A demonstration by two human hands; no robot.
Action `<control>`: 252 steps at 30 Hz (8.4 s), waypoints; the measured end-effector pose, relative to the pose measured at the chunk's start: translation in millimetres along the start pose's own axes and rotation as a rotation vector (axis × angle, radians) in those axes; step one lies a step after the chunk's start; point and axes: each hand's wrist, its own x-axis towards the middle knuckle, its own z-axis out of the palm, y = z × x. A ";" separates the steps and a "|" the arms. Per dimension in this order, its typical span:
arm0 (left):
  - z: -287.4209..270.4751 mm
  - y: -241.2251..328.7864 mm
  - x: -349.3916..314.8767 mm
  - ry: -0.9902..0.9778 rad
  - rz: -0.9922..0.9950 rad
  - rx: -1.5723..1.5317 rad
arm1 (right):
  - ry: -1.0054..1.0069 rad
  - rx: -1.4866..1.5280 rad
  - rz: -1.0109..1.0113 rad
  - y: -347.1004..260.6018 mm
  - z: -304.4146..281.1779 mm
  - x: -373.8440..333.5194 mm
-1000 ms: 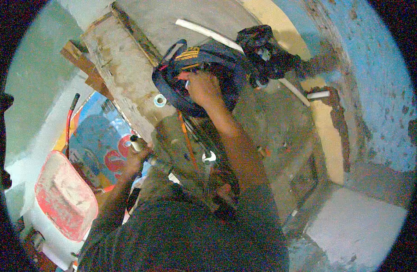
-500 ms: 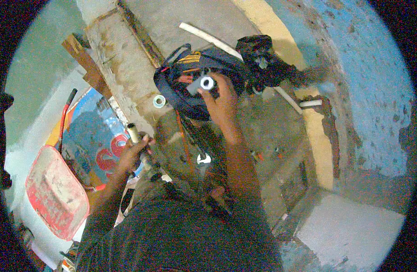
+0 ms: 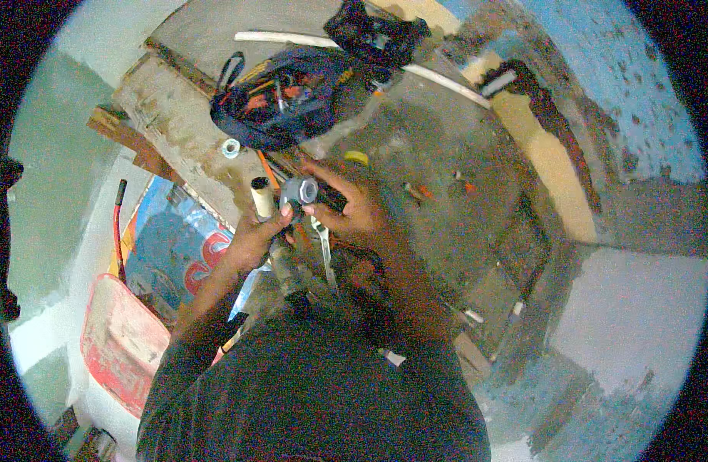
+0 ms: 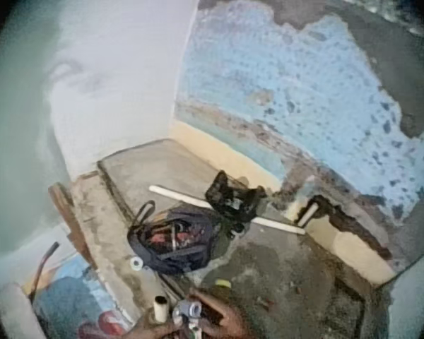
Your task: The person assembles a plumbing connection by joining a PVC pipe with a metal fitting. They wrap the fitting threads with white tape and then screw the pipe onto the fitting by hand.
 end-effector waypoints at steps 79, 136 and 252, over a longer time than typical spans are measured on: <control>30.3 -83.1 -33.3 0.232 -0.147 0.175 | -0.020 0.095 0.504 26.2 10.3 -86.8; -72.5 -95.6 11.3 0.145 -0.381 0.276 | -0.121 0.174 0.552 90.8 90.5 -46.7; -97.7 -86.7 -12.6 0.081 -0.032 -0.224 | -0.013 0.068 0.511 77.8 152.1 -28.2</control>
